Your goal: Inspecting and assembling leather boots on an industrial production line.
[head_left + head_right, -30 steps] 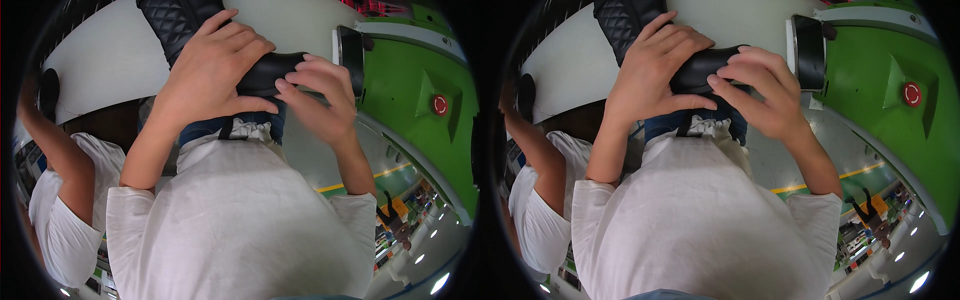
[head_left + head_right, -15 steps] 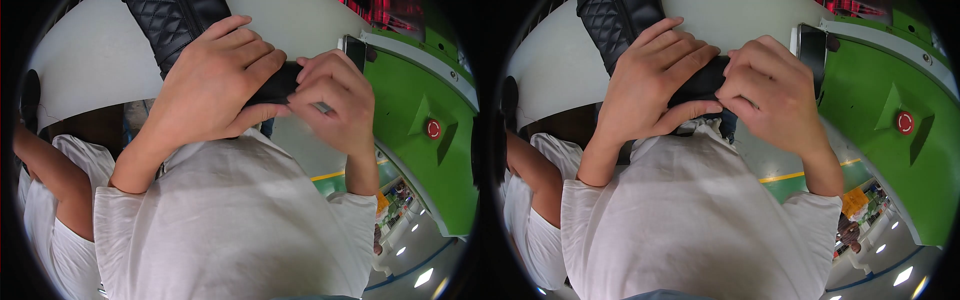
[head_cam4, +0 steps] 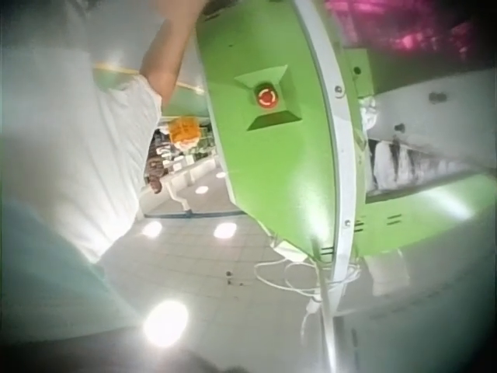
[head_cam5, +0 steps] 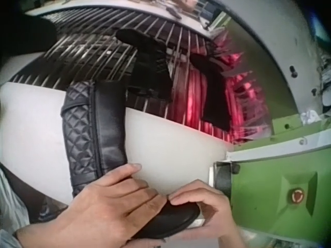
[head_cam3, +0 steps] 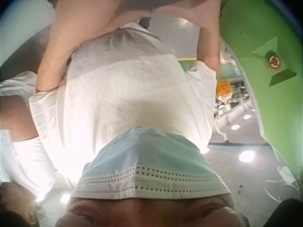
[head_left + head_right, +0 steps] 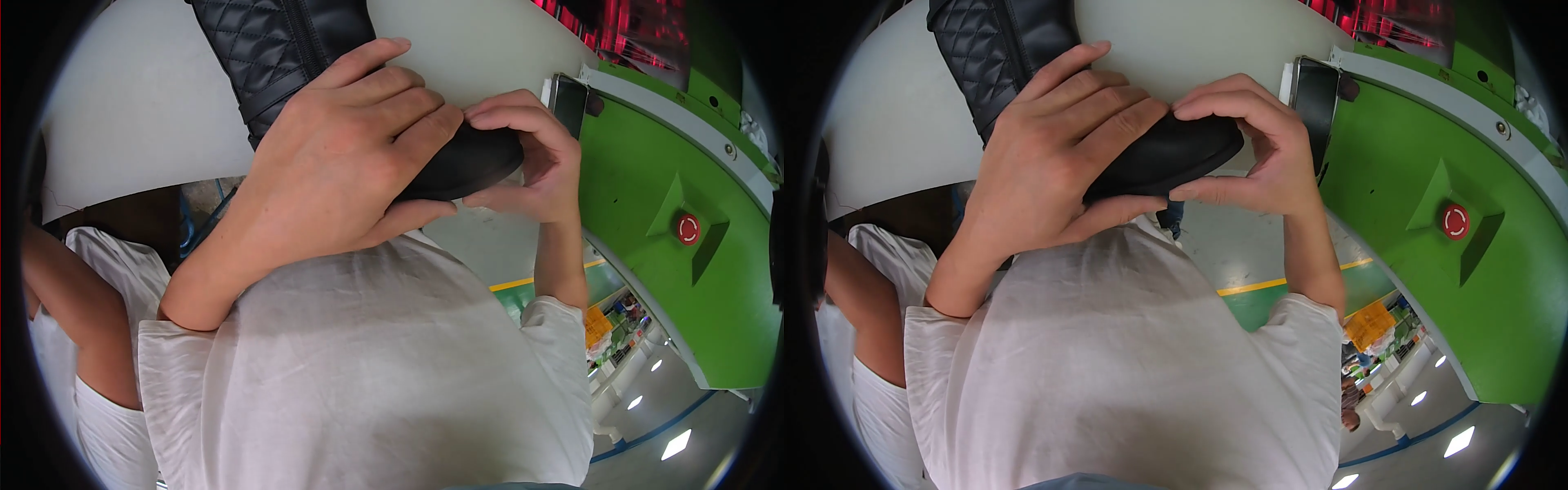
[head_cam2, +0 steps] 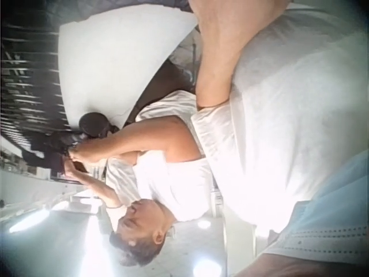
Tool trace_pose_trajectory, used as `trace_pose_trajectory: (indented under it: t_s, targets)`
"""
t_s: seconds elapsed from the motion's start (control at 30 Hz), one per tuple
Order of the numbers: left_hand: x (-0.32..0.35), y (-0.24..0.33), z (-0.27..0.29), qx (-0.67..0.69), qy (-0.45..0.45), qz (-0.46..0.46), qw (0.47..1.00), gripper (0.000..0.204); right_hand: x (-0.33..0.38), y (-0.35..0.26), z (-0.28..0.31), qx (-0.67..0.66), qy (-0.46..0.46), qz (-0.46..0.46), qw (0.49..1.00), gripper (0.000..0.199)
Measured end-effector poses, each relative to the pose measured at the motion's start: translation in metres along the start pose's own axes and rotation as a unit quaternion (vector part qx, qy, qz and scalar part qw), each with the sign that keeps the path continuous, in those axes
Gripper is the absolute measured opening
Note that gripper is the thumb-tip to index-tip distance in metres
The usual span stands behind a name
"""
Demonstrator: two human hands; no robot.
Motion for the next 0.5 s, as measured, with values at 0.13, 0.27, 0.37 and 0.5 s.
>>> trace_pose_trajectory:
  t_s: [0.13,0.27,0.37,0.5]
  targets:
    - [-0.002,0.000,-0.003,-0.009,0.005,-0.008,1.000,0.080,0.006,0.014,0.002,-0.014,-0.004,0.012,1.000,0.077]
    - [-0.003,0.001,-0.003,-0.022,0.011,-0.018,1.000,0.076,0.004,0.027,0.001,-0.082,0.015,0.008,0.997,0.077]
    - [-0.003,0.002,0.000,-0.024,-0.003,-0.027,0.999,0.071,0.004,0.012,-0.002,-0.069,0.035,0.036,0.996,0.079]
    - [0.003,0.009,0.009,-0.004,0.074,-0.101,0.992,0.068,0.004,-0.066,-0.018,0.023,0.151,0.166,0.974,0.086]
Point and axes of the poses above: each hand's wrist, its own x-axis away from the middle knuckle, its own z-axis out of the back of the hand, y = z × x, the point moved 4 cm from there along -x, towards the middle knuckle, and after that the axes turned 4 degrees about -z, right-handed, at the moved point
